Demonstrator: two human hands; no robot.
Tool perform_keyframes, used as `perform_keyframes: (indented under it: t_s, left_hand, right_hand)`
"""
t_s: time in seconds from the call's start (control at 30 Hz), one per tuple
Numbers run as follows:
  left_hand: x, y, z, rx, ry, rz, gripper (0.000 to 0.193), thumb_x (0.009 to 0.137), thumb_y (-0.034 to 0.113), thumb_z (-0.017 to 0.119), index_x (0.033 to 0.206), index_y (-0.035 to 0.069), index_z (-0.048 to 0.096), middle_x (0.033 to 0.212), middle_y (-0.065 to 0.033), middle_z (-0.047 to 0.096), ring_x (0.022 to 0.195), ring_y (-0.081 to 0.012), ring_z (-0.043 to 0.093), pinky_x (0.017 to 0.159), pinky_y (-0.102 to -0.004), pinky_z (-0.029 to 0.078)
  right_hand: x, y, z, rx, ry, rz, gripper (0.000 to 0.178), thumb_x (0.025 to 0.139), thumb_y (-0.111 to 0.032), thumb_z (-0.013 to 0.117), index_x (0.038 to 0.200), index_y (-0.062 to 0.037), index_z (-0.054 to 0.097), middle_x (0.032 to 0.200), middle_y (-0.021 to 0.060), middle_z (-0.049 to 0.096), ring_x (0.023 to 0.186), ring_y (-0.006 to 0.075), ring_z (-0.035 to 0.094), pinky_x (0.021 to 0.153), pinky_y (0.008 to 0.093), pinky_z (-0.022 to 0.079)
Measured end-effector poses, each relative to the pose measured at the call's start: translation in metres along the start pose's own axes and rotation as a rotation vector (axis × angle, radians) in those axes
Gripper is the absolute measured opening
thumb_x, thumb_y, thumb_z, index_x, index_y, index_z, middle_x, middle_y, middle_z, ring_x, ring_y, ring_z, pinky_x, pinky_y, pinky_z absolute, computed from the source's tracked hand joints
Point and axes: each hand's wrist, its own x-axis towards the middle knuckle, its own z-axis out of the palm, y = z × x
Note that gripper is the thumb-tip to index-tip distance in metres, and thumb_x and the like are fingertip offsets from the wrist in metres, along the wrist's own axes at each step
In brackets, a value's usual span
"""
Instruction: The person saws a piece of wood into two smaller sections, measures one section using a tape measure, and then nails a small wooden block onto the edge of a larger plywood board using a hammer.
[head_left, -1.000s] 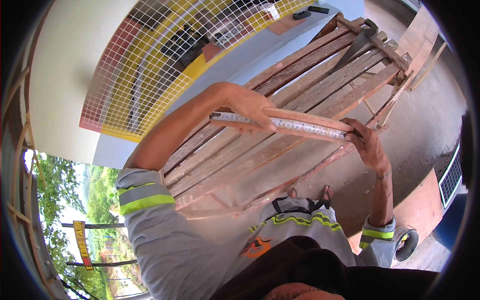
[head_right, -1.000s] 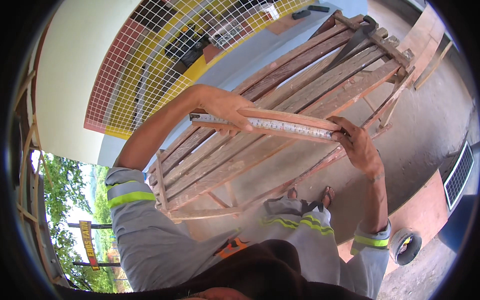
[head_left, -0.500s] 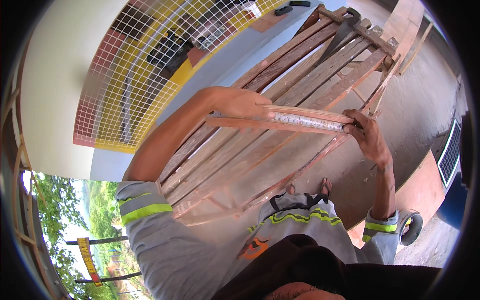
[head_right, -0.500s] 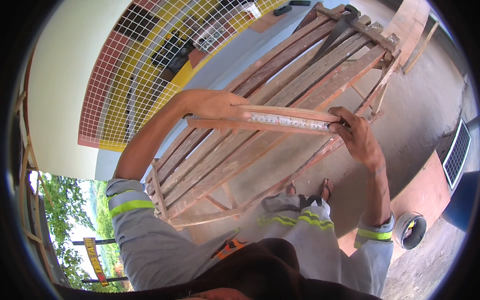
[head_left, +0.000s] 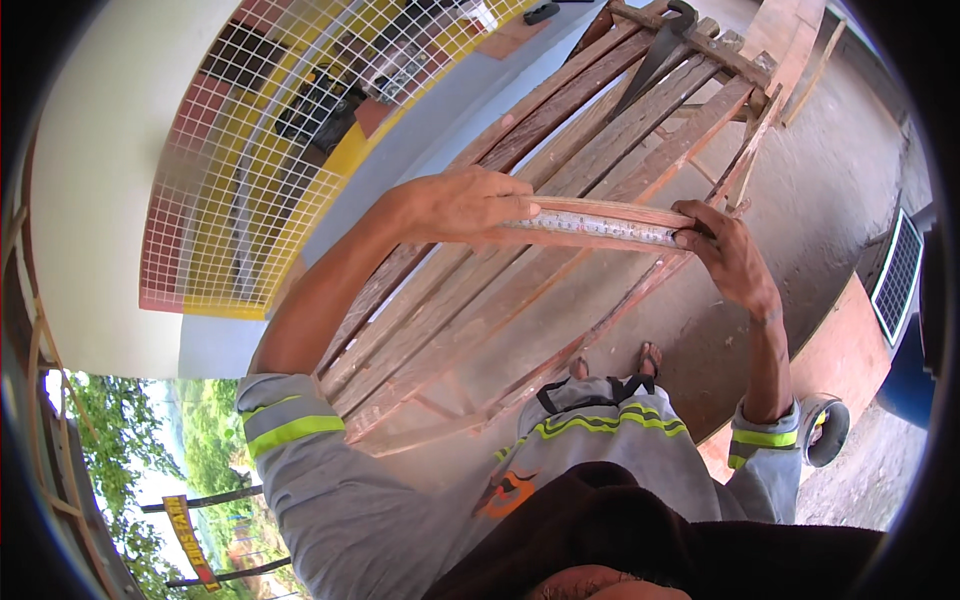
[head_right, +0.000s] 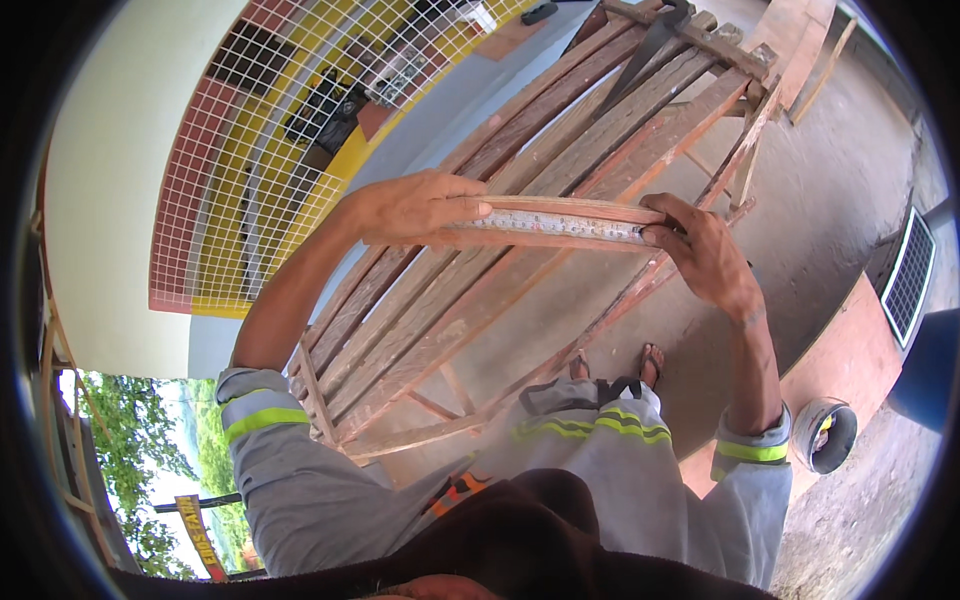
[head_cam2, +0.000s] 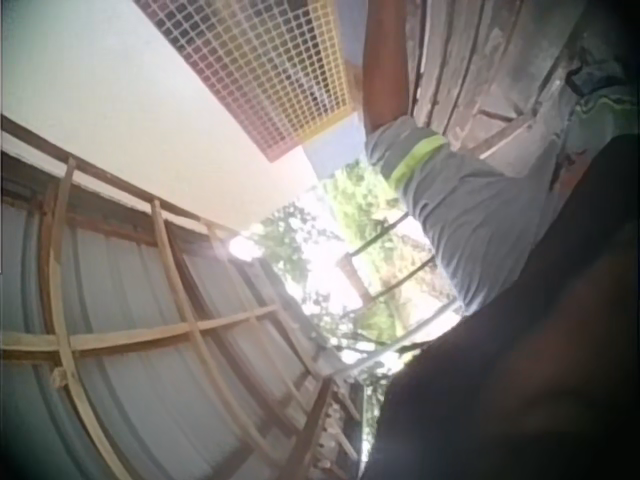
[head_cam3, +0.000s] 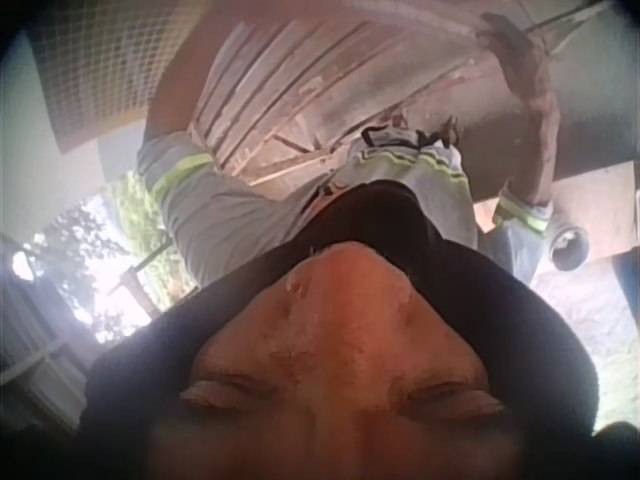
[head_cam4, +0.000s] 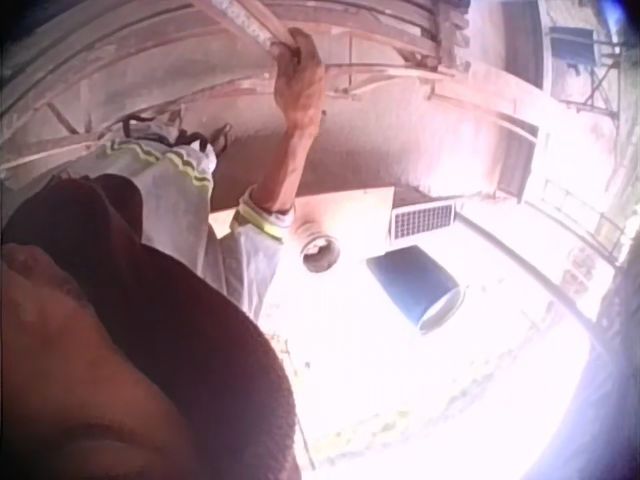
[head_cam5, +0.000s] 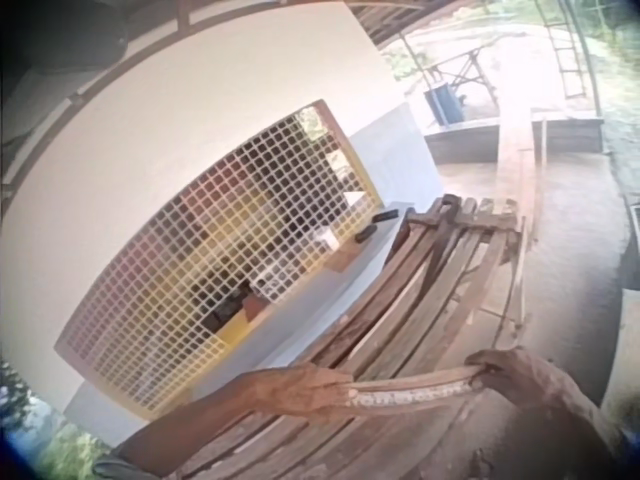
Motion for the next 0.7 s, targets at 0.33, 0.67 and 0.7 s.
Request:
perform_keyframes:
  t_s: [0.33,0.67,0.7]
  left_hand:
    - [-0.002,0.025,-0.004,0.229,0.060,-0.081,0.063,0.098,0.054,0.049,0.124,-0.001,0.064,0.123,-0.0242,0.062,0.110,-0.0335,0.061,0.096,-0.0439,0.046]
    - [0.013,0.011,-0.002,0.206,0.082,-0.056,0.058,0.099,0.050,0.048,0.121,-0.001,0.066,0.119,-0.0216,0.063,0.112,-0.0335,0.058,0.099,-0.0426,0.043]
    - [0.014,0.009,-0.002,0.220,0.096,-0.033,0.058,0.099,0.050,0.048,0.120,-0.001,0.066,0.118,-0.0218,0.064,0.111,-0.0333,0.059,0.097,-0.0427,0.044]
  right_hand:
    - [-0.002,0.005,0.003,-0.011,0.001,0.029,0.032,0.095,-0.012,0.063,0.125,-0.0014,0.058,0.094,0.0224,0.071,0.091,0.0358,0.070,0.081,0.0420,0.053]
    - [-0.001,0.007,0.003,-0.023,0.022,0.010,0.031,0.095,-0.013,0.063,0.124,-0.0017,0.059,0.094,0.0228,0.071,0.091,0.0365,0.071,0.081,0.0422,0.053]
    - [-0.001,0.007,0.003,-0.023,0.020,0.012,0.031,0.096,-0.013,0.063,0.124,-0.0017,0.059,0.094,0.0227,0.071,0.091,0.0366,0.071,0.081,0.0423,0.052]
